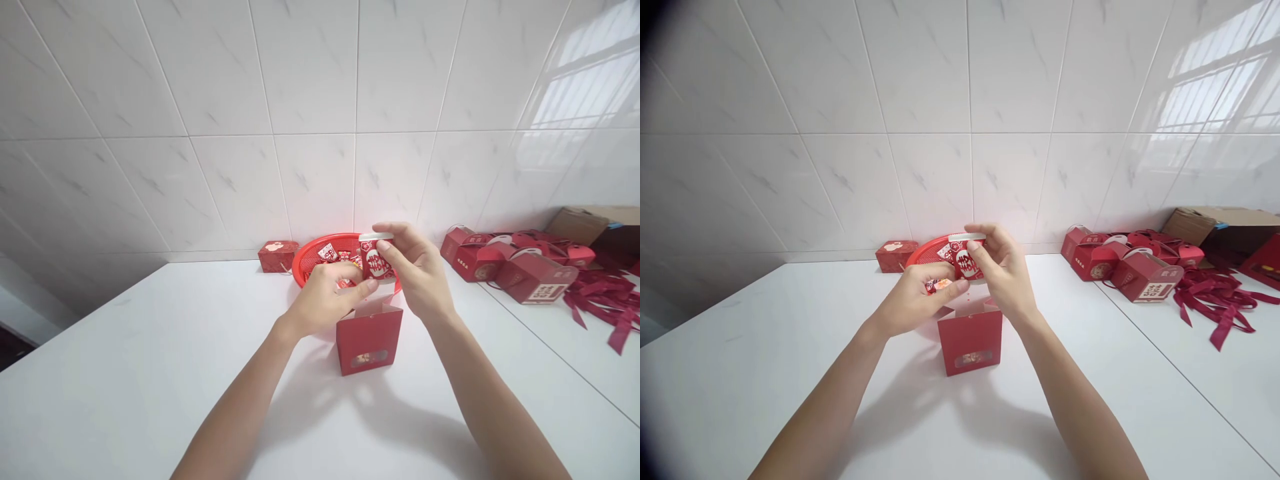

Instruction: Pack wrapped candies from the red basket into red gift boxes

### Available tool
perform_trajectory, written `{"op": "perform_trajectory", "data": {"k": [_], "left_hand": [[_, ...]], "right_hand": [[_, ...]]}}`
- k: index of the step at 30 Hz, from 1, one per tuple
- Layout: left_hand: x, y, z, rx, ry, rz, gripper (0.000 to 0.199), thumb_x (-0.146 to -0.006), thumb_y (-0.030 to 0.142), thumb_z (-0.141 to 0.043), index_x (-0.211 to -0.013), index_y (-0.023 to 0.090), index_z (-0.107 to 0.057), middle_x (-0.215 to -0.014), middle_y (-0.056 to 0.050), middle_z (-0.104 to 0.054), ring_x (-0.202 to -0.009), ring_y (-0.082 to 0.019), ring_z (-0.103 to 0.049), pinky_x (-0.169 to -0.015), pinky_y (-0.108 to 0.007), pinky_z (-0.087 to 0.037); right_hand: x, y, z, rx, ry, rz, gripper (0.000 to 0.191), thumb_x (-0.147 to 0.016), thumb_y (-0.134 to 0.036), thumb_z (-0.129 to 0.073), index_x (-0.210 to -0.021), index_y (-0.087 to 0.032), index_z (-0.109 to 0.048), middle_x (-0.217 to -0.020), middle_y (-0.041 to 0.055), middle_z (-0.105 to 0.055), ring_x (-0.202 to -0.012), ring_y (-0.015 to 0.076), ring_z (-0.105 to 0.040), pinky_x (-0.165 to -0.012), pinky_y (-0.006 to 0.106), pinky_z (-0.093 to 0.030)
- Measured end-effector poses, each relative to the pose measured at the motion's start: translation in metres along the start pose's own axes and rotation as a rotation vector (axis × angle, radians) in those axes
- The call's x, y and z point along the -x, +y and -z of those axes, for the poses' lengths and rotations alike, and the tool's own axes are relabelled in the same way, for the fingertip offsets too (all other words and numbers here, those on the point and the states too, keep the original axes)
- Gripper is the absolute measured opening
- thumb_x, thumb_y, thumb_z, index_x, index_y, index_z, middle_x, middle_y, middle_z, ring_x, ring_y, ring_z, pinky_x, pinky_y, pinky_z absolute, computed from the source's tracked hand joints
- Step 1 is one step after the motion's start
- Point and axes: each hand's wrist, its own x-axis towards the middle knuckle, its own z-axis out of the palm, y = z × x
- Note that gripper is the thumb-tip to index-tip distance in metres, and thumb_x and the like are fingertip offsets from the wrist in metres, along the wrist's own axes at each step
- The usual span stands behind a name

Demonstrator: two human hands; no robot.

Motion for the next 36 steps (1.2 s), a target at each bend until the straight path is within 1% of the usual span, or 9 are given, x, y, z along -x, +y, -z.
{"op": "perform_trajectory", "data": {"k": [3, 8, 11, 13, 18, 24, 26, 30, 36], "left_hand": [[-0.002, -0.003, 0.003, 0.038, 0.066, -0.041, 0.032, -0.092, 0.038, -0.061, -0.069, 0.017, -0.063, -0.068, -0.001, -0.06, -0.069, -0.015, -0.056, -0.065, -0.028, -0.046], [-0.001, -0.001, 0.013, 0.126, 0.113, -0.034, 0.028, -0.091, 0.039, -0.062, -0.074, 0.017, -0.069, -0.078, -0.003, -0.067, -0.078, -0.017, -0.06, -0.075, -0.029, -0.048], [-0.001, 0.0, 0.016, 0.111, 0.119, -0.046, 0.032, -0.091, 0.043, -0.064, -0.071, 0.017, -0.068, -0.076, -0.003, -0.068, -0.077, -0.017, -0.06, -0.076, -0.03, -0.049], [-0.001, 0.001, 0.017, 0.068, 0.114, -0.059, 0.035, -0.09, 0.044, -0.065, -0.068, 0.017, -0.068, -0.074, -0.003, -0.067, -0.077, -0.018, -0.06, -0.077, -0.03, -0.049], [-0.001, 0.002, 0.016, 0.054, 0.131, -0.118, 0.042, -0.092, 0.048, -0.062, -0.062, 0.019, -0.065, -0.068, -0.003, -0.064, -0.07, -0.017, -0.056, -0.072, -0.032, -0.048], [0.0, 0.003, 0.014, 0.082, 0.197, -0.148, 0.046, -0.092, 0.05, -0.061, -0.058, 0.019, -0.064, -0.067, -0.005, -0.063, -0.07, -0.019, -0.058, -0.069, -0.032, -0.049], [0.0, 0.001, 0.015, 0.084, 0.167, -0.136, 0.04, -0.092, 0.047, -0.062, -0.065, 0.018, -0.068, -0.073, -0.005, -0.067, -0.074, -0.019, -0.061, -0.071, -0.031, -0.05], [-0.001, -0.003, 0.022, -0.031, 0.044, -0.071, 0.025, -0.092, 0.041, -0.063, -0.097, 0.02, -0.076, -0.098, -0.005, -0.074, -0.091, -0.02, -0.066, -0.082, -0.03, -0.052], [0.002, -0.005, 0.028, -0.244, -0.182, 0.116, 0.025, -0.09, 0.035, -0.06, -0.104, 0.023, -0.077, -0.113, -0.004, -0.074, -0.103, -0.023, -0.068, -0.084, -0.03, -0.054]], "right_hand": [[-0.002, -0.001, 0.007, -0.037, -0.045, 0.002, 0.039, -0.087, -0.048, -0.069, -0.118, -0.026, -0.059, -0.099, 0.0046, -0.072, -0.088, 0.02, -0.069, -0.076, 0.032, -0.056], [-0.006, -0.01, 0.029, 0.047, -0.211, -0.033, 0.033, -0.08, -0.048, -0.077, -0.092, -0.021, -0.063, -0.095, 0.006, -0.073, -0.087, 0.0212, -0.069, -0.079, 0.035, -0.056], [-0.006, -0.016, 0.038, 0.133, -0.306, -0.057, 0.036, -0.078, -0.05, -0.079, -0.093, -0.02, -0.065, -0.097, 0.0068, -0.072, -0.088, 0.0219, -0.068, -0.081, 0.036, -0.056], [-0.005, -0.018, 0.04, 0.164, -0.302, -0.043, 0.036, -0.079, -0.052, -0.077, -0.092, -0.02, -0.066, -0.09, 0.0056, -0.071, -0.083, 0.0203, -0.066, -0.076, 0.034, -0.054], [-0.005, -0.016, 0.033, 0.105, -0.194, 0.01, 0.039, -0.079, -0.051, -0.077, -0.066, -0.02, -0.057, -0.064, -0.0001, -0.058, -0.06, 0.0133, -0.053, -0.056, 0.028, -0.045], [-0.006, -0.014, 0.032, 0.005, -0.176, -0.002, 0.035, -0.079, -0.045, -0.078, -0.065, -0.02, -0.059, -0.061, -0.0008, -0.059, -0.055, 0.0122, -0.052, -0.054, 0.027, -0.043], [-0.006, -0.017, 0.037, 0.11, -0.215, 0.002, 0.032, -0.079, -0.045, -0.078, -0.067, -0.02, -0.062, -0.064, 0.0013, -0.062, -0.059, 0.014, -0.055, -0.057, 0.028, -0.045], [-0.006, -0.025, 0.054, 0.349, -0.218, 0.022, 0.029, -0.079, -0.043, -0.078, -0.07, -0.018, -0.067, -0.067, 0.0038, -0.065, -0.063, 0.0158, -0.058, -0.06, 0.03, -0.046], [-0.006, -0.023, 0.059, 0.528, -0.316, -0.004, 0.02, -0.082, -0.035, -0.072, -0.076, -0.017, -0.07, -0.064, 0.0019, -0.063, -0.057, 0.0132, -0.053, -0.054, 0.027, -0.042]]}}
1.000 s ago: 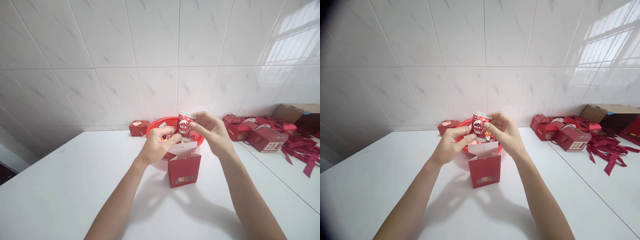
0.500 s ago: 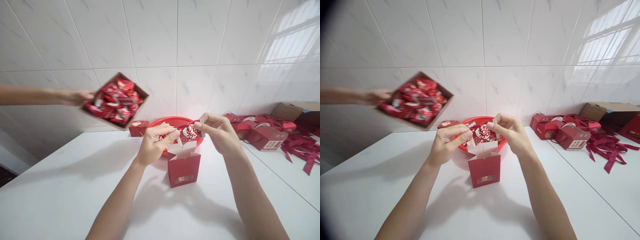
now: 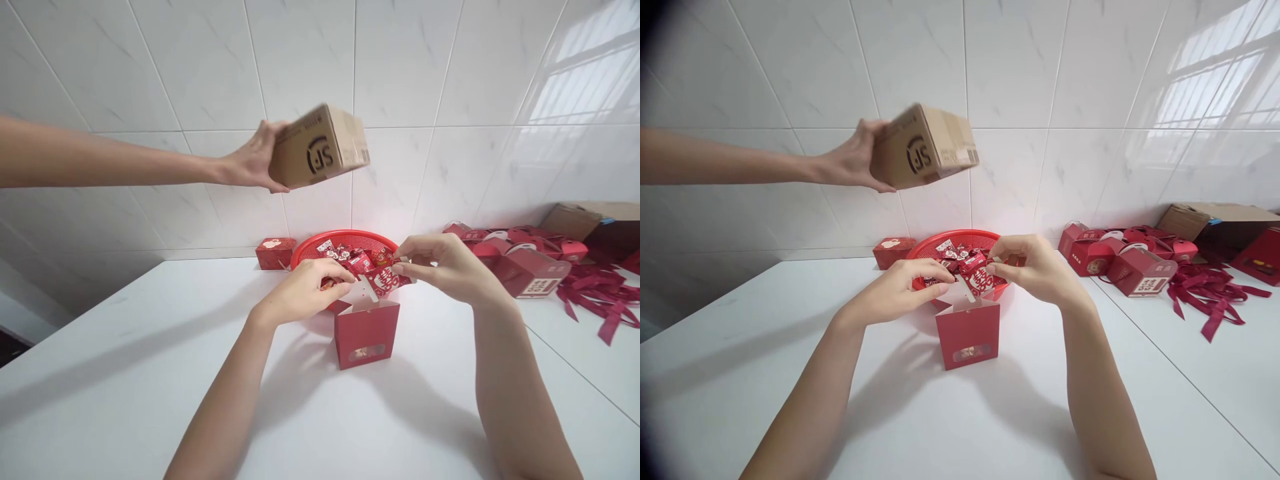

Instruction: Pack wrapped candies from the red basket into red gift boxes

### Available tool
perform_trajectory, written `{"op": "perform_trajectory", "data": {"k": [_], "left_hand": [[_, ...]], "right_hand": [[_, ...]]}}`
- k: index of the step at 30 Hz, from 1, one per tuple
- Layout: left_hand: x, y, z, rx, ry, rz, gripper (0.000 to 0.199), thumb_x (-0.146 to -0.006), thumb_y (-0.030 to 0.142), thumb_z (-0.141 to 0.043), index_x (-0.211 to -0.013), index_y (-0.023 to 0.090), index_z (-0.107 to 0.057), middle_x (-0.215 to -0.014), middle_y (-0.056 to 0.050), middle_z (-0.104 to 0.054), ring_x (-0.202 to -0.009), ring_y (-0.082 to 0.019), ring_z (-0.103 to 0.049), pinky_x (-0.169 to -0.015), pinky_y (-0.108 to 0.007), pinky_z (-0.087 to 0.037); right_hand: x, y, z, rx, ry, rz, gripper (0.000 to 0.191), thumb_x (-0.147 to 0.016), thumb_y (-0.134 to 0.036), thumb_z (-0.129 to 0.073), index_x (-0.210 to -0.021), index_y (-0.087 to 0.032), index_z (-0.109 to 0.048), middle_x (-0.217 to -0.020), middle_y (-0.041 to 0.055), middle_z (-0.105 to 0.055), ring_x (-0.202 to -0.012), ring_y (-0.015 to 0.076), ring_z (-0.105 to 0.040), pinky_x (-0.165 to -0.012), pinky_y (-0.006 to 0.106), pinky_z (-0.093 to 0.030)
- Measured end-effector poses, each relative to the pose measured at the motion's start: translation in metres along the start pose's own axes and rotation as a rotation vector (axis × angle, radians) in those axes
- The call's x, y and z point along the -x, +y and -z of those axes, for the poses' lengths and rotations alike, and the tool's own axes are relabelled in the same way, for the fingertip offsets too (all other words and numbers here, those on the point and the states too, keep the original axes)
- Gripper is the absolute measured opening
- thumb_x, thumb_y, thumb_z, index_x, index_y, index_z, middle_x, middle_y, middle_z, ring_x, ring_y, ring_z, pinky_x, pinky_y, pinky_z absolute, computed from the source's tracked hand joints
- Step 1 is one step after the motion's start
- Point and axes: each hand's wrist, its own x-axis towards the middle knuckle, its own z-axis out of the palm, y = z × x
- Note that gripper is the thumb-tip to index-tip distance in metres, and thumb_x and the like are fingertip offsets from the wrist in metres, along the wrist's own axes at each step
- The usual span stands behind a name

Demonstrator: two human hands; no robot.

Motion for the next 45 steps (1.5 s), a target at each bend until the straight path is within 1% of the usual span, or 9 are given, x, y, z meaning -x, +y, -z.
{"op": "perform_trajectory", "data": {"k": [3, 8, 22, 29, 33, 35, 38, 42, 45], "left_hand": [[0.001, -0.001, 0.002, -0.05, -0.065, 0.025, 0.029, -0.092, 0.035, -0.056, -0.11, 0.023, -0.075, -0.117, -0.003, -0.074, -0.105, -0.022, -0.067, -0.085, -0.028, -0.053], [0.001, -0.005, 0.007, -0.112, -0.162, -0.015, 0.032, -0.095, 0.039, -0.049, -0.102, 0.022, -0.075, -0.104, -0.002, -0.076, -0.091, -0.021, -0.067, -0.075, -0.027, -0.05], [-0.002, -0.006, 0.007, -0.149, -0.236, 0.023, 0.037, -0.095, 0.041, -0.045, -0.097, 0.021, -0.076, -0.095, -0.004, -0.075, -0.085, -0.021, -0.066, -0.072, -0.027, -0.048], [0.001, -0.006, 0.008, -0.104, -0.224, 0.045, 0.043, -0.095, 0.05, -0.044, -0.113, 0.024, -0.073, -0.114, -0.004, -0.073, -0.1, -0.023, -0.065, -0.079, -0.027, -0.049], [0.003, -0.001, 0.008, -0.132, -0.273, 0.059, 0.056, -0.083, 0.059, -0.062, -0.128, 0.025, -0.065, -0.119, -0.005, -0.071, -0.105, -0.026, -0.064, -0.078, -0.027, -0.048], [0.003, -0.001, 0.006, -0.168, -0.315, 0.054, 0.056, -0.078, 0.055, -0.069, -0.126, 0.025, -0.064, -0.111, -0.004, -0.072, -0.098, -0.025, -0.065, -0.074, -0.028, -0.047], [-0.001, -0.002, 0.001, -0.215, -0.35, 0.039, 0.03, -0.083, 0.042, -0.063, -0.106, 0.023, -0.068, -0.095, -0.002, -0.072, -0.083, -0.022, -0.065, -0.065, -0.028, -0.043], [-0.009, -0.009, -0.008, -0.302, -0.299, 0.026, 0.015, -0.089, 0.027, -0.053, -0.09, 0.021, -0.067, -0.082, -0.001, -0.069, -0.073, -0.019, -0.061, -0.06, -0.028, -0.038], [-0.014, -0.015, -0.015, -0.346, -0.232, 0.021, 0.028, -0.089, 0.015, -0.047, -0.103, 0.023, -0.07, -0.096, -0.002, -0.073, -0.084, -0.021, -0.064, -0.065, -0.029, -0.041]], "right_hand": [[-0.003, 0.002, -0.011, 0.038, -0.05, 0.019, 0.015, -0.083, -0.03, -0.066, -0.077, -0.016, -0.068, -0.069, 0.0018, -0.064, -0.058, 0.0125, -0.054, -0.054, 0.026, -0.042], [-0.005, 0.003, -0.018, 0.086, -0.181, 0.04, 0.01, -0.083, -0.023, -0.06, -0.075, -0.018, -0.062, -0.068, -0.0007, -0.062, -0.059, 0.0119, -0.055, -0.056, 0.024, -0.042], [-0.007, 0.002, -0.02, 0.259, -0.478, -0.038, 0.013, -0.082, -0.02, -0.06, -0.09, -0.02, -0.07, -0.089, 0.0035, -0.072, -0.079, 0.0175, -0.064, -0.064, 0.026, -0.045], [-0.002, 0.003, -0.009, 0.278, -0.345, 0.023, 0.015, -0.087, -0.033, -0.061, -0.092, -0.021, -0.068, -0.094, 0.0038, -0.072, -0.082, 0.0179, -0.064, -0.07, 0.028, -0.047], [0.0, 0.003, -0.003, 0.299, -0.286, -0.022, 0.041, -0.08, -0.045, -0.07, -0.115, -0.023, -0.066, -0.115, 0.0078, -0.07, -0.096, 0.0239, -0.065, -0.077, 0.033, -0.051], [0.0, 0.004, -0.003, 0.359, -0.3, -0.056, 0.055, -0.078, -0.047, -0.072, -0.127, -0.024, -0.061, -0.124, 0.0093, -0.067, -0.105, 0.0275, -0.064, -0.08, 0.034, -0.051], [-0.002, 0.008, -0.006, 0.433, -0.393, -0.13, 0.062, -0.077, -0.046, -0.073, -0.134, -0.026, -0.057, -0.124, 0.0091, -0.067, -0.106, 0.0282, -0.063, -0.079, 0.034, -0.051], [-0.007, 0.014, -0.011, 0.401, -0.542, -0.177, 0.048, -0.081, -0.049, -0.07, -0.123, -0.027, -0.064, -0.105, 0.0062, -0.071, -0.09, 0.0238, -0.066, -0.073, 0.032, -0.049], [-0.011, 0.017, -0.013, 0.345, -0.57, -0.207, 0.042, -0.088, -0.059, -0.057, -0.104, -0.022, -0.067, -0.092, 0.0055, -0.068, -0.079, 0.0208, -0.065, -0.065, 0.03, -0.047]]}}
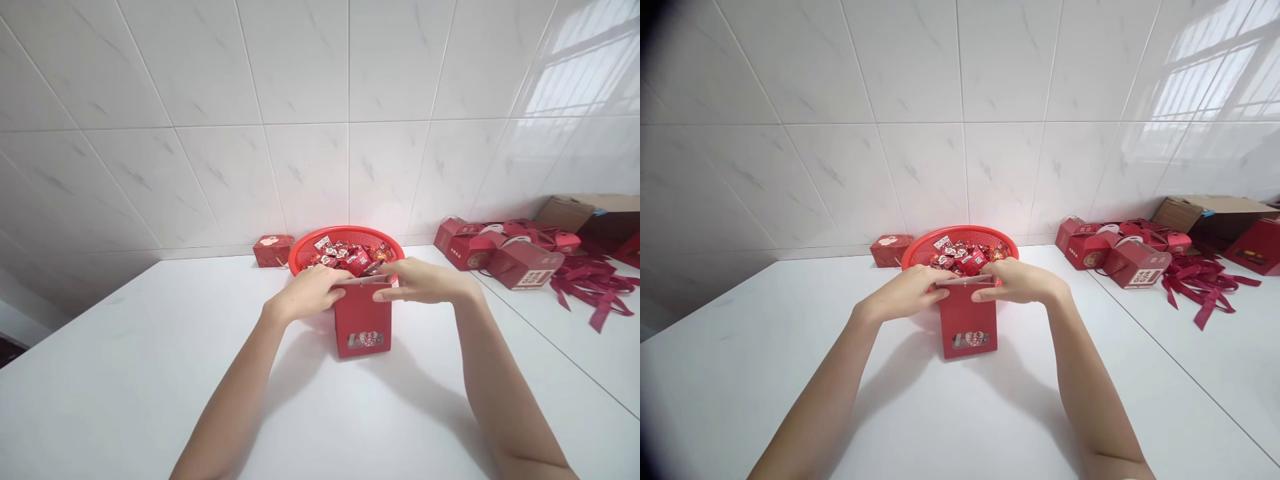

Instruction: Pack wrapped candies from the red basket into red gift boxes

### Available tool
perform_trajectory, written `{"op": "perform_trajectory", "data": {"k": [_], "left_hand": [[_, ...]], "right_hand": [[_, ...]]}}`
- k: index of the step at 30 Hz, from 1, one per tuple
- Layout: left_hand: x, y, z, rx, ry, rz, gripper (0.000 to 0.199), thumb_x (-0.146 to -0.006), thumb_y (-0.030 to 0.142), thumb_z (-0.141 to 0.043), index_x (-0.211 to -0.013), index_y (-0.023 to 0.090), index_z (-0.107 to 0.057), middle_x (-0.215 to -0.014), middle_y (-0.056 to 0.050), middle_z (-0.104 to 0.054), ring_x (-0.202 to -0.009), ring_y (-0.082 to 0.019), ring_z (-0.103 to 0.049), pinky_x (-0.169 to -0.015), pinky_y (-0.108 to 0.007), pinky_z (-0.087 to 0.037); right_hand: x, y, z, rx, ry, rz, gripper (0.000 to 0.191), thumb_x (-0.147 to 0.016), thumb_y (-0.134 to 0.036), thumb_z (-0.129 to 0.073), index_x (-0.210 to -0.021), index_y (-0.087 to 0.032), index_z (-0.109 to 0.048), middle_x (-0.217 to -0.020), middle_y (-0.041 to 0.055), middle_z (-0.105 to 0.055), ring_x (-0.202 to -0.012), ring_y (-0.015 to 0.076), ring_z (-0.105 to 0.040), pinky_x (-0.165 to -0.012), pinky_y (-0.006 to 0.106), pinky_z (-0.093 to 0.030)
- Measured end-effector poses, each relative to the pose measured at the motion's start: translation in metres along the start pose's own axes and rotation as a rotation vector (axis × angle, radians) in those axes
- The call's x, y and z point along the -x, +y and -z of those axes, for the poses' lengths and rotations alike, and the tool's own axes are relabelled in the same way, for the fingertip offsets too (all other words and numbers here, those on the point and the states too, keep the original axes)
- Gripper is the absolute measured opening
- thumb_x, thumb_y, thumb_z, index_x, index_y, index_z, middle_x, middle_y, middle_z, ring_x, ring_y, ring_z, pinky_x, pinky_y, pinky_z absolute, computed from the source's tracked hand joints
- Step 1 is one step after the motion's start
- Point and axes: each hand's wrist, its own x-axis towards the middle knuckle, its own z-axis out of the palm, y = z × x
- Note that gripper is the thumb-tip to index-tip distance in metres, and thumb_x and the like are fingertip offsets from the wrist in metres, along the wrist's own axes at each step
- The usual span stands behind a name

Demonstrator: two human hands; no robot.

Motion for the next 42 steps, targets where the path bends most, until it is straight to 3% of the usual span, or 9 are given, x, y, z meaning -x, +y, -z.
{"op": "perform_trajectory", "data": {"k": [4, 10, 13, 15, 21, 28, 31, 36, 42], "left_hand": [[-0.004, 0.003, -0.006, 0.003, 0.032, -0.02, 0.045, -0.09, 0.009, -0.041, -0.122, 0.026, -0.067, -0.122, -0.004, -0.072, -0.106, -0.024, -0.065, -0.079, -0.03, -0.045], [-0.001, 0.01, -0.004, -0.062, 0.021, -0.003, 0.029, -0.087, 0.012, -0.043, -0.096, 0.021, -0.069, -0.087, -0.007, -0.071, -0.083, -0.025, -0.064, -0.063, -0.031, -0.037], [0.002, 0.005, 0.001, 0.02, -0.023, -0.032, 0.016, -0.088, 0.027, -0.051, -0.083, 0.021, -0.065, -0.077, -0.004, -0.066, -0.073, -0.022, -0.06, -0.058, -0.031, -0.033], [0.002, 0.0, 0.003, 0.062, -0.064, -0.035, 0.024, -0.09, 0.036, -0.05, -0.079, 0.02, -0.064, -0.074, -0.002, -0.065, -0.067, -0.02, -0.058, -0.056, -0.031, -0.032], [-0.007, -0.01, -0.007, 0.182, 0.021, 0.026, 0.032, -0.081, 0.026, -0.06, -0.109, 0.023, -0.074, -0.102, -0.003, -0.075, -0.088, -0.023, -0.065, -0.072, -0.03, -0.044], [-0.011, -0.016, -0.003, 0.427, -0.098, 0.054, 0.029, -0.074, 0.037, -0.068, -0.094, 0.019, -0.078, -0.091, -0.003, -0.075, -0.082, -0.022, -0.064, -0.069, -0.029, -0.048], [-0.017, -0.023, -0.006, 0.483, -0.095, -0.054, 0.038, -0.076, 0.05, -0.069, -0.096, 0.018, -0.077, -0.099, -0.005, -0.075, -0.09, -0.023, -0.065, -0.076, -0.03, -0.05], [-0.038, -0.033, -0.034, 0.49, 0.114, -0.052, 0.049, -0.091, 0.058, -0.047, -0.088, 0.017, -0.072, -0.091, -0.006, -0.073, -0.088, -0.022, -0.064, -0.079, -0.031, -0.048], [-0.045, -0.029, -0.049, 0.209, 0.084, 0.055, 0.043, -0.093, 0.051, -0.041, -0.068, 0.02, -0.059, -0.068, -0.001, -0.062, -0.068, -0.02, -0.057, -0.061, -0.029, -0.034]], "right_hand": [[-0.007, 0.002, -0.003, -0.011, 0.023, -0.089, 0.041, -0.096, -0.055, -0.043, -0.076, -0.02, -0.054, -0.074, 0.0026, -0.058, -0.061, 0.0162, -0.06, -0.054, 0.028, -0.043], [-0.014, 0.001, -0.008, -0.007, 0.045, -0.119, 0.031, -0.085, -0.037, -0.06, -0.064, -0.021, -0.044, -0.066, 0.0008, -0.053, -0.054, 0.0134, -0.055, -0.045, 0.026, -0.04], [-0.015, 0.0, -0.009, -0.021, 0.074, -0.125, 0.034, -0.08, -0.033, -0.065, -0.061, -0.021, -0.04, -0.063, -0.0009, -0.05, -0.052, 0.0127, -0.054, -0.044, 0.025, -0.038], [-0.017, 0.0, -0.011, -0.03, 0.083, -0.125, 0.034, -0.078, -0.03, -0.067, -0.061, -0.021, -0.039, -0.062, -0.0017, -0.048, -0.052, 0.0125, -0.053, -0.044, 0.025, -0.038], [-0.025, 0.007, -0.014, -0.064, 0.022, -0.166, 0.033, -0.077, -0.029, -0.07, -0.059, -0.021, -0.044, -0.058, -0.0024, -0.05, -0.049, 0.0133, -0.055, -0.045, 0.026, -0.039], [-0.024, 0.031, -0.011, -0.368, -0.095, 0.12, 0.04, -0.082, -0.054, -0.068, -0.071, -0.016, -0.063, -0.067, -0.0006, -0.061, -0.058, 0.0125, -0.062, -0.057, 0.025, -0.05], [-0.017, 0.04, -0.027, -0.496, 0.043, 0.169, 0.048, -0.083, -0.061, -0.065, -0.083, -0.013, -0.07, -0.069, 0.0005, -0.063, -0.05, 0.0103, -0.059, -0.051, 0.024, -0.046], [0.034, 0.065, -0.039, -0.63, 0.316, 0.055, 0.055, -0.08, -0.066, -0.067, -0.095, -0.014, -0.072, -0.077, 0.0061, -0.071, -0.054, 0.015, -0.064, -0.057, 0.03, -0.052], [0.15, 0.123, 0.0, -0.46, 1.109, -0.336, 0.049, -0.07, -0.065, -0.076, -0.084, -0.019, -0.066, -0.059, 0.0042, -0.059, -0.048, 0.0172, -0.056, -0.052, 0.034, -0.048]]}}
